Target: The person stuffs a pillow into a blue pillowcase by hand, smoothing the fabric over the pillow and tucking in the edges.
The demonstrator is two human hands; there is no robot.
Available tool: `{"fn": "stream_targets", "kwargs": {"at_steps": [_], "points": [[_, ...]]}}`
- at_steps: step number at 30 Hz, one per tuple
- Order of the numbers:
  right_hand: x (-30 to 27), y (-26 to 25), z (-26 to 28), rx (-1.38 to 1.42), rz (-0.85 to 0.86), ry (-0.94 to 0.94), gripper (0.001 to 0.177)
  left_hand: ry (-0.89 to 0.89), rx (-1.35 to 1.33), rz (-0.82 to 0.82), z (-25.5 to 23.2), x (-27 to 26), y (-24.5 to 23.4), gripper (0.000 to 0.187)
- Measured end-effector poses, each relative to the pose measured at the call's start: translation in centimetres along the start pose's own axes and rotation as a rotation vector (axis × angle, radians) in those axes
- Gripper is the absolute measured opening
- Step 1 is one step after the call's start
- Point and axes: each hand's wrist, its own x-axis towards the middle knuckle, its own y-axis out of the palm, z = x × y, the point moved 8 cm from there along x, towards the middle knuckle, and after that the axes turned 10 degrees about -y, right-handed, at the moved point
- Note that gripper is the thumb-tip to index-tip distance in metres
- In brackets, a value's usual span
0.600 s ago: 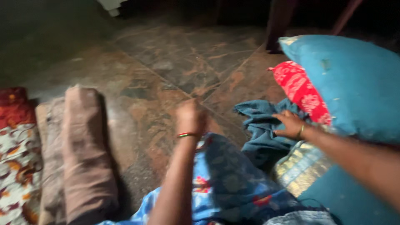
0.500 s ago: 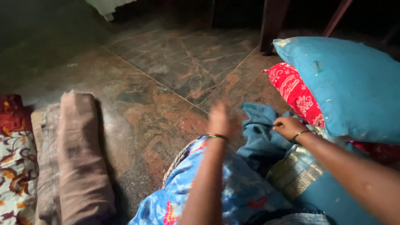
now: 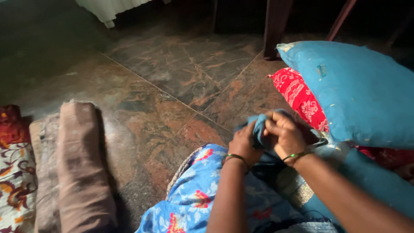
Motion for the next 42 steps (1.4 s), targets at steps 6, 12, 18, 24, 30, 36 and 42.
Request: {"fn": "stream_targets", "kwargs": {"at_steps": [6,12,18,24,30,36,42], "points": [[-0.2,8.2,11.1,-0.566,0.256,-0.236,0.031,-0.235,-0.178,-0.259,2.3,0.1,-2.7,0.034],[-4.0,0.3,18.4,-1.867,0.030,-0.684,0.094,-0.321,-1.205,-0.568,11.9,3.8,-7.9,0.025],[-7.2,-7.7,17.6,-2.515,-0.125,-0.527,0.113,-0.289,0.290,-1.076,14.2,0.3,-25.0,0.052],[-6.0,-11.6,15.7,-2.146,0.063,-0.459,0.110,-0.850,-1.240,-1.025,23.7,-9.8,-27.2,0.035],[-4.8,-15.4,11.7,-1.957,0.138,-0.101,0.104,-1.084,-1.095,-0.927,34.8,-20.5,-24.4,0.034],[-5.0,-16.5,12.4,-1.827,0.185,0.148,0.099,-0.984,-1.036,-0.839,37.1,-18.7,-24.3,0.034],[-1.8,-19.6,8.0,-1.664,0.241,0.396,0.095,-0.982,-0.979,-0.886,38.3,-18.2,-24.8,0.034]]}}
